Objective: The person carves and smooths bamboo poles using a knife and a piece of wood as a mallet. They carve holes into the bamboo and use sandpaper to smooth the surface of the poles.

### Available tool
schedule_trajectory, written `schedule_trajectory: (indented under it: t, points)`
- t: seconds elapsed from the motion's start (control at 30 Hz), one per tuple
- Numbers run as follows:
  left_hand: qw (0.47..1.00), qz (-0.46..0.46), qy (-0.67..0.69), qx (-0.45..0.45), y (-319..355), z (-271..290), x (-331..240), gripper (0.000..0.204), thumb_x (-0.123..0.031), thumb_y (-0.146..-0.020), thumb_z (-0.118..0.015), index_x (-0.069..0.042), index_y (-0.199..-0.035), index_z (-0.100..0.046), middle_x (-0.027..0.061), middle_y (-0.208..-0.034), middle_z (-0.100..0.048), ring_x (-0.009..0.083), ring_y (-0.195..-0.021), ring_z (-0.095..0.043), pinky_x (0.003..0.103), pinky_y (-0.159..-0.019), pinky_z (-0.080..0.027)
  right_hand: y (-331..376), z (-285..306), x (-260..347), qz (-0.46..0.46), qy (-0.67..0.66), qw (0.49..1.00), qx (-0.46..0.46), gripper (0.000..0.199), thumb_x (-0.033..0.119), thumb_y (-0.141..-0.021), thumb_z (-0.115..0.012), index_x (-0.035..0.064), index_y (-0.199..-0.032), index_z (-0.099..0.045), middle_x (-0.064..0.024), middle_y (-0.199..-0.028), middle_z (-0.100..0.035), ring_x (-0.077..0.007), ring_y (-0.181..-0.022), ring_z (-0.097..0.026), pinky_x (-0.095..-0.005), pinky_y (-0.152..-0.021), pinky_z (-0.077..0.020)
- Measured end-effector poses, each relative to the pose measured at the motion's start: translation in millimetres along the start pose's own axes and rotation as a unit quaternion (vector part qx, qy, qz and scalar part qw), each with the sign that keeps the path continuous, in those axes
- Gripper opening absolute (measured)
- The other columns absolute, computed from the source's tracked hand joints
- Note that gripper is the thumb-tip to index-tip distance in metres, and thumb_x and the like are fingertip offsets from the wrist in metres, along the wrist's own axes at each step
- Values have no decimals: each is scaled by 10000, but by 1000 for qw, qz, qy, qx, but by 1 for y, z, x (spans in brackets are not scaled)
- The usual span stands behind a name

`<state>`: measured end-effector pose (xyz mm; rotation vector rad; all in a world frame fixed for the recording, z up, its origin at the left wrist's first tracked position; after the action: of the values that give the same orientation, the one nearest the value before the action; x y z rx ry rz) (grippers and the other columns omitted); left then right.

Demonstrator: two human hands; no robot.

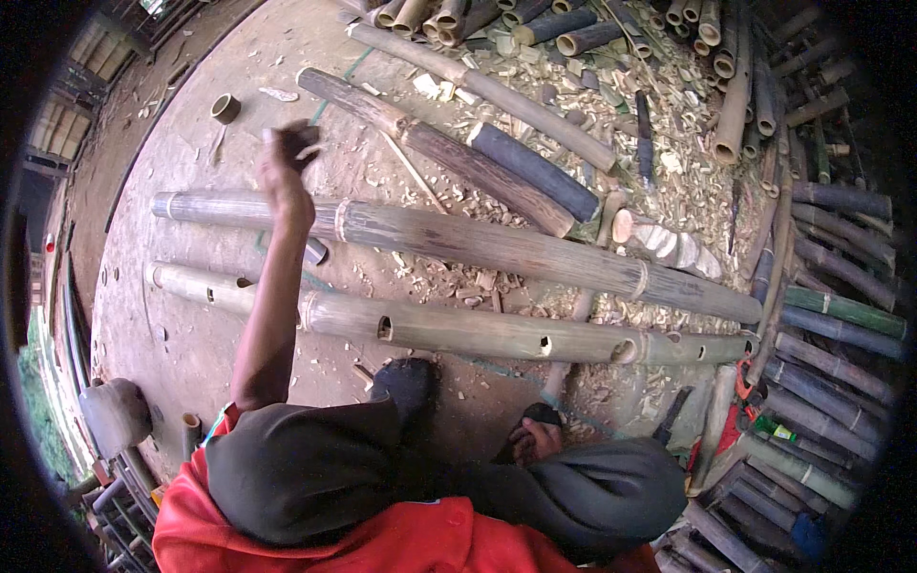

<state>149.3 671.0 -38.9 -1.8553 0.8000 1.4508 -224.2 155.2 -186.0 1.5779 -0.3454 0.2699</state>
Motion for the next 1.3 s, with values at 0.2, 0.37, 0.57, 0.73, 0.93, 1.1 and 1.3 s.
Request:
schedule_trajectory:
  t: [0.2, 0.37, 0.57, 0.73, 0.93, 1.1, 1.3]
  points:
    - [874, -45, -161, 456, 187, -86, -64, 371, 29, -877, -583, -16, -1241, -639, 178, -865, -666, 335, -824, -678, 412, -775, -562, -5, 4, -3, -9, 26, 999, 21, 416, 376, -975, -619, -9, -842, -706, -147, -632, -670, -256, -502, -645, -372, -479, -512]
    - [750, -179, -303, 560, 251, -60, 8, 535, -48, -855, -612, -60, -1387, -565, 193, -1297, -627, 390, -1111, -650, 474, -954, -536, -1, -3, 1, -54, 27, 998, 27, 391, 348, -945, -674, -42, -935, -693, -154, -737, -694, -268, -543, -662, -387, -498, -523]
    - [771, -190, -539, 282, 107, 30, 34, 789, 41, -753, -574, -41, -1524, -429, 206, -1583, -401, 415, -1461, -373, 505, -1189, -326, 10, -2, 1, -45, 8, 999, 16, 331, 308, -966, -652, -14, -909, -707, -136, -704, -686, -250, -546, -656, -356, -529, -530]
    - [721, -153, -625, 257, 74, 99, 45, 989, 107, -739, -657, -101, -1618, -256, 189, -1638, -320, 373, -1531, -271, 477, -1231, -276, -5, -9, -8, 7, -10, 1000, 10, 372, 357, -972, -646, 7, -875, -725, -117, -628, -671, -220, -472, -627, -313, -481, -517]
    - [727, -146, -621, 256, 107, 70, 31, 958, 154, -743, -513, -37, -1624, -190, 228, -1669, -219, 413, -1548, -197, 491, -1261, -213, 13, -14, 6, 7, -38, 999, 15, 408, 382, -955, -669, 8, -801, -728, -114, -603, -665, -208, -449, -628, -315, -431, -492]
    - [734, -116, -626, 237, 123, 79, 39, 972, 146, -746, -523, -30, -1630, -158, 229, -1674, -203, 416, -1551, -180, 488, -1270, -195, 9, -8, 6, 4, -19, 999, 27, 407, 390, -960, -664, 1, -854, -724, -119, -641, -677, -200, -483, -640, -309, -448, -495]
    - [708, -148, -661, 200, 85, 144, 59, 942, 103, -725, -539, -6, -1608, -231, 195, -1684, -212, 396, -1561, -164, 477, -1289, -143, -11, -3, -3, 68, 35, 996, 53, 398, 385, -988, -611, 5, -928, -715, -134, -683, -692, -221, -506, -643, -326, -489, -507]
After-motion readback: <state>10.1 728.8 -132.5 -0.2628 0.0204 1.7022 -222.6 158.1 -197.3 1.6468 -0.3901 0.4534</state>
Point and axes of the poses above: each hand's wrist, its own y-axis away from the middle knuckle, its own z-axis out of the back of the hand, x = y × z, the point moved 6 cm from there along -y, towards the middle knuckle
